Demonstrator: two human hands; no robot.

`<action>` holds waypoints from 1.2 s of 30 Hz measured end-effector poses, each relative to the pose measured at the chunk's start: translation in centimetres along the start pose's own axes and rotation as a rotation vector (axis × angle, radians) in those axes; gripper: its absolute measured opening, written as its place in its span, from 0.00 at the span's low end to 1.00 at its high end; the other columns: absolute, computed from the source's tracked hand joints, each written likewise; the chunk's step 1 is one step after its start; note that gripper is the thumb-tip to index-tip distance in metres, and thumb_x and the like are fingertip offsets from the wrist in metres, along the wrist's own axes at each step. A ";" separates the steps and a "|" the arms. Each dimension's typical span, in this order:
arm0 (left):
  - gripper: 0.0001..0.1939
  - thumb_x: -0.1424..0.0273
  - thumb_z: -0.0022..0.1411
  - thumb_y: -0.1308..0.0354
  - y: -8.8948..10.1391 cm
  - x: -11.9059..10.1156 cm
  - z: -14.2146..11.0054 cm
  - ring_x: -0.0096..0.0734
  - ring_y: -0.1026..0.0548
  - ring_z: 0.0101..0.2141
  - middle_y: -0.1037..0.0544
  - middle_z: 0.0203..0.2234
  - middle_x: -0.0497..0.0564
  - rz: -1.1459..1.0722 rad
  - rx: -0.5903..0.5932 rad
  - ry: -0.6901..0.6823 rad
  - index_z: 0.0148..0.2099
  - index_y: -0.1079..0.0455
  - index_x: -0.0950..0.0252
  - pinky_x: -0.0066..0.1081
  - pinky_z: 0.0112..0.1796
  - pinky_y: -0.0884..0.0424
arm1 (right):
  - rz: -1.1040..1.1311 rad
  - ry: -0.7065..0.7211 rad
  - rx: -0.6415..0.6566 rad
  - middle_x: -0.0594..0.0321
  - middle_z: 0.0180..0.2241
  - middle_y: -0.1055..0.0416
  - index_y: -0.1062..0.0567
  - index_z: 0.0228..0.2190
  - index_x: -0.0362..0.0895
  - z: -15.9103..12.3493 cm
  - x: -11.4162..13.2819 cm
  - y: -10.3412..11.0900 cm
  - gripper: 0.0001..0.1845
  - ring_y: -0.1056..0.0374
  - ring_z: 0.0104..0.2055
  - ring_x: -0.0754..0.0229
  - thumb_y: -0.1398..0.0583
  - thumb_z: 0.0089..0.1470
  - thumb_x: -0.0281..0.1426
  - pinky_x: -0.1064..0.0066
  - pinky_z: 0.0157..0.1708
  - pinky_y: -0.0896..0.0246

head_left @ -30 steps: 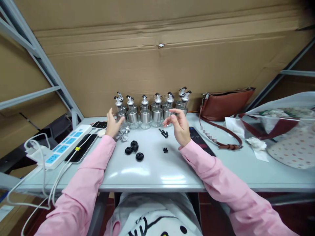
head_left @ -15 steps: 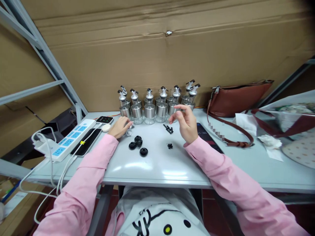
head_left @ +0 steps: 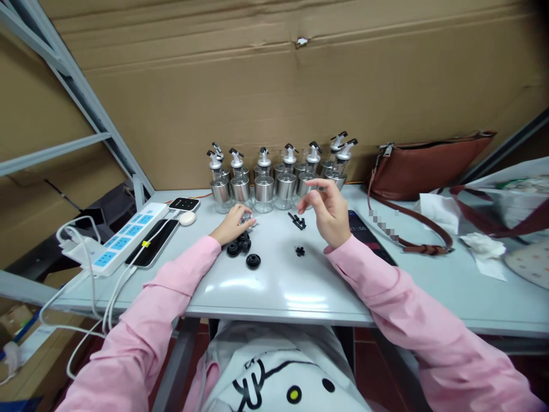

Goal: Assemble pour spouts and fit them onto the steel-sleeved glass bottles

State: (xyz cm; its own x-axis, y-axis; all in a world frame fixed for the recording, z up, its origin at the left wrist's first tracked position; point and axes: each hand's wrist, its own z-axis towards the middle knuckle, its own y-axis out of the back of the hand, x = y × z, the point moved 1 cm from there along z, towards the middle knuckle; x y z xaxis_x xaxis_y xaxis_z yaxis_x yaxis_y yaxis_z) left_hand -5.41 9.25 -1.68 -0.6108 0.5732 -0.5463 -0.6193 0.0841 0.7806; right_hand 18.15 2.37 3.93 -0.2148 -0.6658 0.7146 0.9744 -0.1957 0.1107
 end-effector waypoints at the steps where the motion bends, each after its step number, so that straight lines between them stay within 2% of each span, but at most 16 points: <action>1: 0.14 0.61 0.61 0.48 0.0 -0.1 -0.1 0.38 0.35 0.48 0.35 0.43 0.53 -0.007 0.019 0.000 0.45 0.36 0.63 0.38 0.52 0.39 | -0.004 -0.003 0.002 0.68 0.22 0.31 0.34 0.40 0.49 0.0 0.0 0.0 0.12 0.33 0.22 0.61 0.47 0.57 0.41 0.65 0.28 0.37; 6: 0.13 0.60 0.61 0.50 0.1 -0.4 -0.5 0.40 0.36 0.49 0.33 0.44 0.53 0.059 -0.001 0.012 0.43 0.33 0.62 0.42 0.53 0.42 | -0.002 -0.004 0.019 0.68 0.22 0.31 0.34 0.40 0.50 0.0 0.0 0.0 0.11 0.33 0.21 0.61 0.47 0.57 0.41 0.65 0.28 0.37; 10: 0.12 0.59 0.58 0.45 -0.1 -0.8 -0.4 0.42 0.36 0.48 0.31 0.43 0.51 0.087 -0.033 0.107 0.38 0.31 0.61 0.44 0.53 0.43 | -0.005 -0.008 0.025 0.67 0.22 0.31 0.33 0.39 0.50 -0.1 -0.1 -0.1 0.11 0.33 0.22 0.60 0.47 0.57 0.41 0.64 0.28 0.37; 13: 0.09 0.61 0.56 0.43 -0.5 -1.5 -0.2 0.42 0.35 0.47 0.30 0.41 0.51 0.059 -0.062 0.181 0.34 0.30 0.62 0.44 0.52 0.42 | 0.001 -0.014 0.035 0.67 0.22 0.31 0.33 0.39 0.50 -0.1 -0.2 -0.1 0.12 0.33 0.22 0.60 0.47 0.57 0.42 0.64 0.27 0.37; 15: 0.07 0.64 0.56 0.43 -0.8 -2.0 -0.1 0.41 0.34 0.46 0.29 0.39 0.50 0.040 -0.079 0.182 0.34 0.31 0.62 0.44 0.51 0.42 | 0.008 -0.022 0.048 0.67 0.22 0.31 0.33 0.39 0.49 -0.1 -0.2 -0.2 0.12 0.33 0.21 0.60 0.47 0.57 0.42 0.64 0.27 0.37; 24: 0.02 0.69 0.56 0.42 -0.3 -3.0 -0.4 0.39 0.32 0.45 0.27 0.39 0.50 0.029 -0.137 0.069 0.31 0.32 0.62 0.41 0.49 0.41 | 0.000 -0.017 0.044 0.67 0.22 0.31 0.33 0.39 0.49 -0.2 0.0 -0.1 0.12 0.33 0.21 0.60 0.47 0.57 0.42 0.64 0.27 0.37; 29: 0.03 0.70 0.61 0.48 0.6 -4.2 -0.8 0.36 0.32 0.44 0.25 0.36 0.49 0.103 -0.250 -0.077 0.34 0.34 0.62 0.38 0.51 0.44 | -0.007 -0.012 0.036 0.67 0.21 0.31 0.33 0.39 0.50 -0.3 0.1 -0.1 0.12 0.33 0.21 0.60 0.47 0.57 0.42 0.64 0.27 0.38; 31: 0.05 0.68 0.62 0.50 0.9 -4.5 -1.0 0.36 0.32 0.43 0.26 0.35 0.49 0.156 -0.262 -0.116 0.36 0.34 0.62 0.38 0.50 0.45 | -0.011 -0.008 0.033 0.67 0.21 0.31 0.32 0.39 0.50 -0.3 0.1 -0.1 0.12 0.33 0.21 0.60 0.47 0.57 0.42 0.64 0.26 0.38; 33: 0.07 0.65 0.61 0.48 1.0 -4.7 -1.2 0.36 0.32 0.44 0.26 0.37 0.50 0.197 -0.215 -0.145 0.39 0.35 0.62 0.38 0.49 0.46 | -0.009 -0.006 0.036 0.67 0.21 0.31 0.32 0.39 0.50 -0.3 0.1 -0.1 0.11 0.33 0.21 0.60 0.47 0.57 0.42 0.64 0.26 0.38; 36: 0.14 0.60 0.57 0.42 1.0 -4.6 -1.2 0.38 0.31 0.44 0.25 0.39 0.49 0.261 -0.061 -0.182 0.42 0.35 0.62 0.40 0.51 0.49 | -0.002 -0.009 0.043 0.67 0.21 0.30 0.32 0.38 0.49 -0.3 0.1 -0.1 0.11 0.34 0.21 0.61 0.47 0.57 0.41 0.65 0.26 0.38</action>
State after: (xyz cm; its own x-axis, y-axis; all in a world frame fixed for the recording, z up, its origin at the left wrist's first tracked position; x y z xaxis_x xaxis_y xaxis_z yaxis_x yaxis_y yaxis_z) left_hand -3.80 5.67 1.26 -0.6579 0.7060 -0.2622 -0.4850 -0.1308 0.8647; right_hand 17.99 2.13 3.78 -0.2168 -0.6589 0.7203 0.9759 -0.1657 0.1421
